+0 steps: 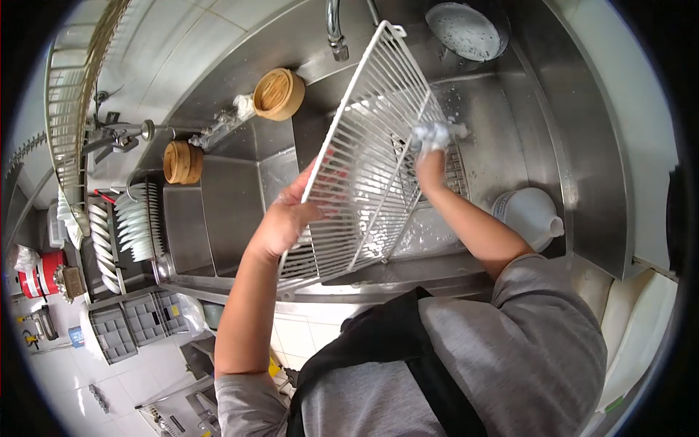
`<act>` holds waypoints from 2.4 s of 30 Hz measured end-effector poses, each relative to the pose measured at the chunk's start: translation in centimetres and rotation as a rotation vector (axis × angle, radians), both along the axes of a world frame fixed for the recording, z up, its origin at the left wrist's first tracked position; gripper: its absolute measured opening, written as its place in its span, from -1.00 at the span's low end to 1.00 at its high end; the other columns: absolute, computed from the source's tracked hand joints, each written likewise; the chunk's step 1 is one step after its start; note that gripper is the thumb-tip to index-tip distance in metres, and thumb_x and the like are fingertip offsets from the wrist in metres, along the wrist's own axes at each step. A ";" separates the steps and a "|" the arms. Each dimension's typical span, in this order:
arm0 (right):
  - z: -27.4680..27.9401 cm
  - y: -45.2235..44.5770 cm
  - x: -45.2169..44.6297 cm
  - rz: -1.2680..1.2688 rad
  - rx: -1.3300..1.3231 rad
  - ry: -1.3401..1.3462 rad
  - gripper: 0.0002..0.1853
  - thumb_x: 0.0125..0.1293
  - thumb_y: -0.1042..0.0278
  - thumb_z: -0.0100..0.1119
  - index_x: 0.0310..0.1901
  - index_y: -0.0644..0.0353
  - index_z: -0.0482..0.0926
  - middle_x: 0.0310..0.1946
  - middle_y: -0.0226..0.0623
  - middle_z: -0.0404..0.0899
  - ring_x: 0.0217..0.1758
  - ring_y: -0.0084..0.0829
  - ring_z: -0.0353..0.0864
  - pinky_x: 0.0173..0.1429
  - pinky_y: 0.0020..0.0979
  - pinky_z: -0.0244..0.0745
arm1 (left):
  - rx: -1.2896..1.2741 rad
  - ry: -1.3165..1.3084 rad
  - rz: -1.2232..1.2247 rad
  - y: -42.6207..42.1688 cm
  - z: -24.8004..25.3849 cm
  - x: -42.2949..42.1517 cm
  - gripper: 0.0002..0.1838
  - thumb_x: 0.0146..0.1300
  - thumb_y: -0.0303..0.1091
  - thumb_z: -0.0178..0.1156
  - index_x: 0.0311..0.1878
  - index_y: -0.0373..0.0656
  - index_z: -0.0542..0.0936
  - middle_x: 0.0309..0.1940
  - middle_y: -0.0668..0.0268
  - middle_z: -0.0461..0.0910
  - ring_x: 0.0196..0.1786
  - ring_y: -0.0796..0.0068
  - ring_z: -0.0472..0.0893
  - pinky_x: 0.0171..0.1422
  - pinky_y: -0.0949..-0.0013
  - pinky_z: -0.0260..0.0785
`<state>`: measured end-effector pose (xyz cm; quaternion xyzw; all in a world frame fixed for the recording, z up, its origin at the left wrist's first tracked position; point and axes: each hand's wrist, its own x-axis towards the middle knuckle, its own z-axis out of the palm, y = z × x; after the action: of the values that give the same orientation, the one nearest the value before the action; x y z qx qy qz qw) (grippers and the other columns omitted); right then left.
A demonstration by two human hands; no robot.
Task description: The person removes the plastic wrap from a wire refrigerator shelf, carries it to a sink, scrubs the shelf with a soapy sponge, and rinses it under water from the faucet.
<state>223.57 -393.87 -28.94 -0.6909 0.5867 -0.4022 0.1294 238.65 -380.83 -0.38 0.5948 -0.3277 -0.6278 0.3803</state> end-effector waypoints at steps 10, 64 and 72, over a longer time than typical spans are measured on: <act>3.5 9.4 -1.1 0.340 0.677 -0.299 -0.71 0.34 0.37 -0.11 0.02 0.33 0.33 -0.60 -0.23 0.44 -0.52 -0.33 0.53 -0.42 -0.32 0.46 | -0.082 -0.101 -0.018 0.0 -0.7 -0.1 -0.18 -0.06 -0.68 -0.07 0.41 -0.04 0.21 0.12 0.28 0.48 0.00 0.48 0.53 0.06 0.42 0.41; 28.3 -7.3 -20.2 0.763 0.386 -1.569 -0.83 0.26 0.22 0.13 -0.39 0.10 0.50 -0.58 -0.38 0.47 -0.62 -0.44 0.39 -0.56 -0.38 0.35 | -0.325 -0.576 0.314 17.0 -3.9 -0.3 -0.75 0.26 -0.47 0.15 -0.01 -0.31 0.54 -0.11 0.28 0.61 -0.05 0.46 0.54 0.08 0.38 0.34; 23.4 -4.2 -18.8 0.480 0.293 -1.264 -0.81 0.24 0.23 0.18 -0.31 0.09 0.38 -0.55 -0.50 0.33 -0.53 -0.67 0.30 -0.48 -0.55 0.23 | -0.642 -0.114 0.721 14.0 -6.5 0.5 -0.88 0.17 -0.55 0.24 -0.21 -0.27 0.54 -0.32 0.38 0.59 -0.23 0.64 0.50 -0.04 0.53 0.32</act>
<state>204.74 -398.07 -5.57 -0.4099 0.2778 -0.6045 0.6240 239.12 -366.82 -6.85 0.5567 -0.2983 -0.2898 0.7191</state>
